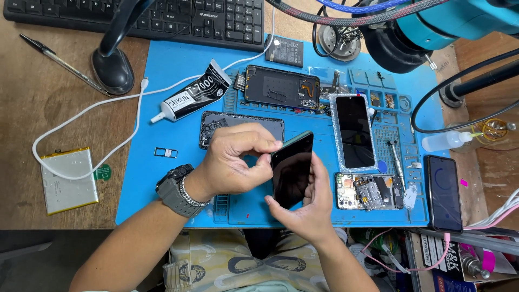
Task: Technician disassembling a mobile phone to access and remove internal components like the battery and motherboard.
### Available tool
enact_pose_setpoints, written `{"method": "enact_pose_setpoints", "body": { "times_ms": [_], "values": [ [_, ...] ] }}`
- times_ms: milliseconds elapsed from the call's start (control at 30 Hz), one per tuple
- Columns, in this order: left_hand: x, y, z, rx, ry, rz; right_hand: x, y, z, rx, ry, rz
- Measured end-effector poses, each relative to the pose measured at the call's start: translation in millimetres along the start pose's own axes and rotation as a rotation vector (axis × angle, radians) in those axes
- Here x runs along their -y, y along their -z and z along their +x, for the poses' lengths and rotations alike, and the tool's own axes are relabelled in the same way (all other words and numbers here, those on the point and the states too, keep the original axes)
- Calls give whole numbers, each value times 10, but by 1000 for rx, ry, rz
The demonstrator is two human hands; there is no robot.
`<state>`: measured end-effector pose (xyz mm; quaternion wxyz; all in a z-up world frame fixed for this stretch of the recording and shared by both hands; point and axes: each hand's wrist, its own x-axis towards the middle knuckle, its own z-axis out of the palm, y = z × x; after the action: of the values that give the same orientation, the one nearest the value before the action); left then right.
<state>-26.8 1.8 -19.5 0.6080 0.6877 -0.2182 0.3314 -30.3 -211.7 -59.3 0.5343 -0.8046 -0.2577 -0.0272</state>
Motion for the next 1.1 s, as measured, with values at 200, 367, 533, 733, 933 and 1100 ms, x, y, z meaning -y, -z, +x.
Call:
{"method": "enact_pose_setpoints", "body": {
  "times_ms": [200, 367, 533, 733, 933, 1100],
  "values": [
    [-19, -8, -2, 89, 45, -96, -171, 269, -32, -19, 276, -263],
    [-7, -13, -48, 161, 191, -206, -165, 489, -31, 15, 370, -470],
    [15, -15, -79, 217, 345, -300, -149, 630, -34, 71, 413, -521],
    [68, -4, -104, 298, 489, -354, -139, 731, -28, 165, 463, -515],
    [-39, 95, 48, 510, 490, -343, 48, 798, 146, 324, 570, -545],
    [10, 124, 55, 443, 187, -139, 101, 905, 326, 418, 717, -721]
  ]
}}
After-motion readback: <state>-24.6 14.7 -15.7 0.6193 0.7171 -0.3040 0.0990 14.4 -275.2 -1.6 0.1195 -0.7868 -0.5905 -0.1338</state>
